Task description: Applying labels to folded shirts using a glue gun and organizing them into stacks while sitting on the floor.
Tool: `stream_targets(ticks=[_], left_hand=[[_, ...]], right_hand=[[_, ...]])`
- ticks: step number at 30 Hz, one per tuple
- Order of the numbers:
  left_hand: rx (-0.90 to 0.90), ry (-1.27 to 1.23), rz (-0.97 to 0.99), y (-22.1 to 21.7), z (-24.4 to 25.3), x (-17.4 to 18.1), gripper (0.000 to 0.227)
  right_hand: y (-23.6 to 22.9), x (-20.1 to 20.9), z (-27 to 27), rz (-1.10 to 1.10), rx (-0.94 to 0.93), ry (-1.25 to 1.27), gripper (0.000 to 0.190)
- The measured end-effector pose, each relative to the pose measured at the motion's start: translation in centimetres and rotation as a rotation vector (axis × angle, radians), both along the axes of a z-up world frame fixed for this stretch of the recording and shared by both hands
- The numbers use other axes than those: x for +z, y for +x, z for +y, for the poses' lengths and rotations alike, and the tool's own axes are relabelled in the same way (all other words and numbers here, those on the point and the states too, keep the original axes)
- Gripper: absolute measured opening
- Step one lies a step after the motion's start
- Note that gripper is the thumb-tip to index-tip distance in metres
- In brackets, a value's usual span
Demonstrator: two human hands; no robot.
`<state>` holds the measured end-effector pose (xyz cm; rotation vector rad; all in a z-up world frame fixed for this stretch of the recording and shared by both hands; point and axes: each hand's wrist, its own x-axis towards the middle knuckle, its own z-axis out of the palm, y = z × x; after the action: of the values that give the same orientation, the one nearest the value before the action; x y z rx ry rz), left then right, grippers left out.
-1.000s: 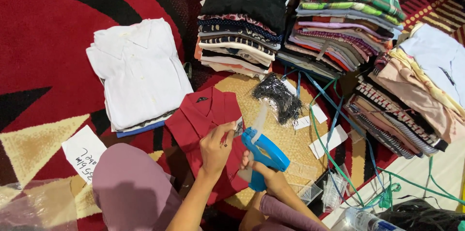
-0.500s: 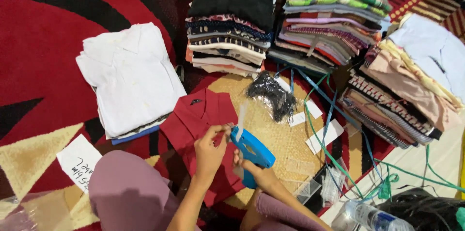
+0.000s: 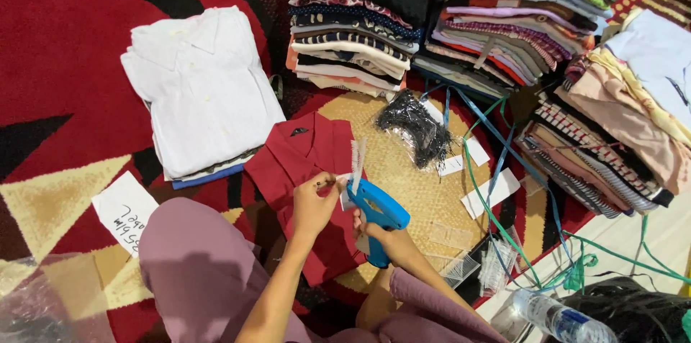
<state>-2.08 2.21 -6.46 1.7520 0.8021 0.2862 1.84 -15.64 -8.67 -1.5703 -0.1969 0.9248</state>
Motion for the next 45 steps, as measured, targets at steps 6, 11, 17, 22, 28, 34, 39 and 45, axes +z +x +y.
stream_targets(ticks=[6,11,17,22,28,34,39,45], left_hand=[[0.13,-0.139,0.174,-0.5,3.1,-1.8,0.015],[0.115,-0.256,0.142,-0.2,2.7,-1.8,0.016],[0.168,-0.44,0.039,0.1,1.9,2.9,0.017],[0.238,-0.659,-0.014,0.9,0.4,7.9,0.021],[0.265,-0.775,-0.148,1.8,-0.4,12.9,0.017],[0.331,-0.755,-0.176,1.2,0.5,11.0,0.017],[0.266,-0.4,-0.254,0.5,1.8,8.6,0.013],[0.258,-0.229,-0.239,-0.4,3.9,8.5,0.019]], right_hand=[[3.1,1.1,-2.2,-0.028,-0.101,-0.287,0.064],[7.0,-7.1,-8.2,-0.636,0.091,-0.82,0.044],[7.9,-12.6,-14.1,-0.867,0.345,-1.191,0.076],[8.6,2.0,-5.0,-0.712,0.278,-0.575,0.065],[4.5,8.8,3.0,-0.462,0.534,-0.108,0.042],[1.6,8.9,4.6,-0.346,0.533,-0.15,0.011],[0.6,7.8,3.5,-0.229,0.703,-0.206,0.011],[3.8,-0.8,-1.7,-0.141,0.325,-0.242,0.015]])
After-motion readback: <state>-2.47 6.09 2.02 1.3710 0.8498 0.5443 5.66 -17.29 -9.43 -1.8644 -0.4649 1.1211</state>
